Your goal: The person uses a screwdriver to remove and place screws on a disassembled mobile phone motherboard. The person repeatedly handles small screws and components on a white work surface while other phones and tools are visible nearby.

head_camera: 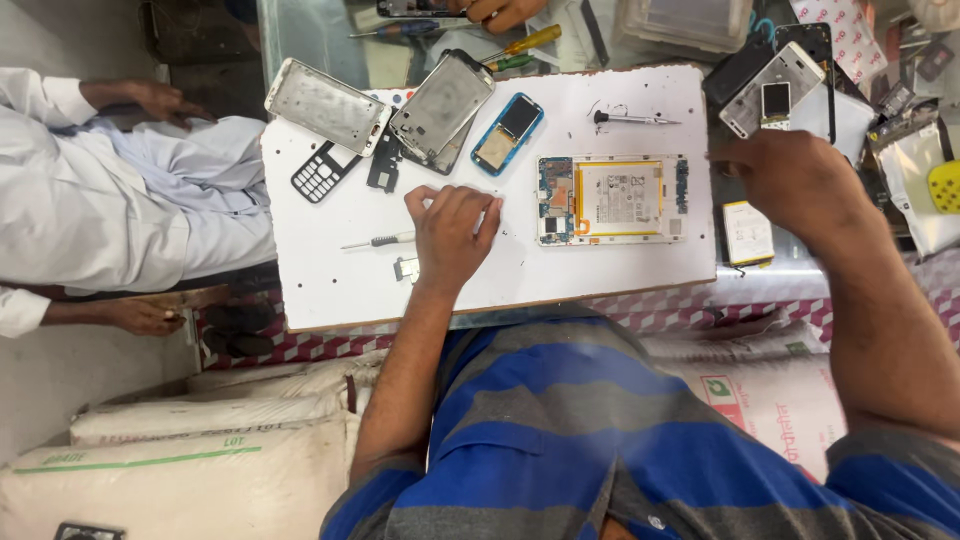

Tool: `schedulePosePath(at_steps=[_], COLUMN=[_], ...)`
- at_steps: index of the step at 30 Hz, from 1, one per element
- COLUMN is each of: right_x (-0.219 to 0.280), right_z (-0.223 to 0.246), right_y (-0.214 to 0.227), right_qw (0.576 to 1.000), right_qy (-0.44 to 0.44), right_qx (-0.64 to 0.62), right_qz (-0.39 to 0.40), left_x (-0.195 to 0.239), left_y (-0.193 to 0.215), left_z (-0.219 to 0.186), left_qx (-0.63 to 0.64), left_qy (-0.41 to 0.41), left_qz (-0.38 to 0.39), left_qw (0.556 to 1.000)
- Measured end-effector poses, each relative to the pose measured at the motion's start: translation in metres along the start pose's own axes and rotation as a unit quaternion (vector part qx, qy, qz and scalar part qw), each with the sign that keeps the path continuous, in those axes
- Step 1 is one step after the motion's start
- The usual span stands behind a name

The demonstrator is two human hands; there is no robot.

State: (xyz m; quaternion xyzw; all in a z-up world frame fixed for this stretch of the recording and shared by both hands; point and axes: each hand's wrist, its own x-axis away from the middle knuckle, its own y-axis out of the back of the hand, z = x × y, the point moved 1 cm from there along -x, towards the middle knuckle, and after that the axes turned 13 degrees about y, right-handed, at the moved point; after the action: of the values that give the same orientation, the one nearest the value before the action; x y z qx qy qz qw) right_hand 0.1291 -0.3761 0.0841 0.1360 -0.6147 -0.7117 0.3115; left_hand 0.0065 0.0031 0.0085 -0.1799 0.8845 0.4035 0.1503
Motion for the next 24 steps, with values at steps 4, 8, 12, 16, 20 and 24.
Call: schedulePosePath(at_steps=[4, 8, 12, 16, 20, 24], right_x=[0.025, 0.030, 0.037, 0.037, 0.035, 0.012], right_z=[0.012, 0.036, 0.038, 0.050, 0.070, 0.100], right_y=[0.004, -0.016, -0.055, -0.084, -0.113, -0.128], right_qw=[0.936, 0.757, 0.633, 0.621, 0.649, 0.750], right_qy=[-0.054, 0.060, 0.147, 0.151, 0.113, 0.182], right_qx=[-0.346, -0.639, -0.750, -0.744, -0.711, -0.579], right_qz=[-0.040, -0.123, -0.125, -0.195, -0.247, -0.265], left_x=[0.001, -0.002, 0.007, 0.006, 0.008, 0.008], left_y=[0.001, -0.004, -0.015, -0.015, -0.013, -0.010], left_z=[-0.002, 0.002, 0.017, 0.018, 0.018, 0.019], left_qx=[-0.004, -0.007, -0.016, -0.008, 0.019, 0.060], left_qy=[0.000, -0.002, -0.014, -0.020, -0.010, 0.011], left_qz=[0.000, -0.002, 0.012, 0.008, -0.004, -0.033], left_qw=[1.000, 1.000, 1.000, 1.000, 1.000, 0.998])
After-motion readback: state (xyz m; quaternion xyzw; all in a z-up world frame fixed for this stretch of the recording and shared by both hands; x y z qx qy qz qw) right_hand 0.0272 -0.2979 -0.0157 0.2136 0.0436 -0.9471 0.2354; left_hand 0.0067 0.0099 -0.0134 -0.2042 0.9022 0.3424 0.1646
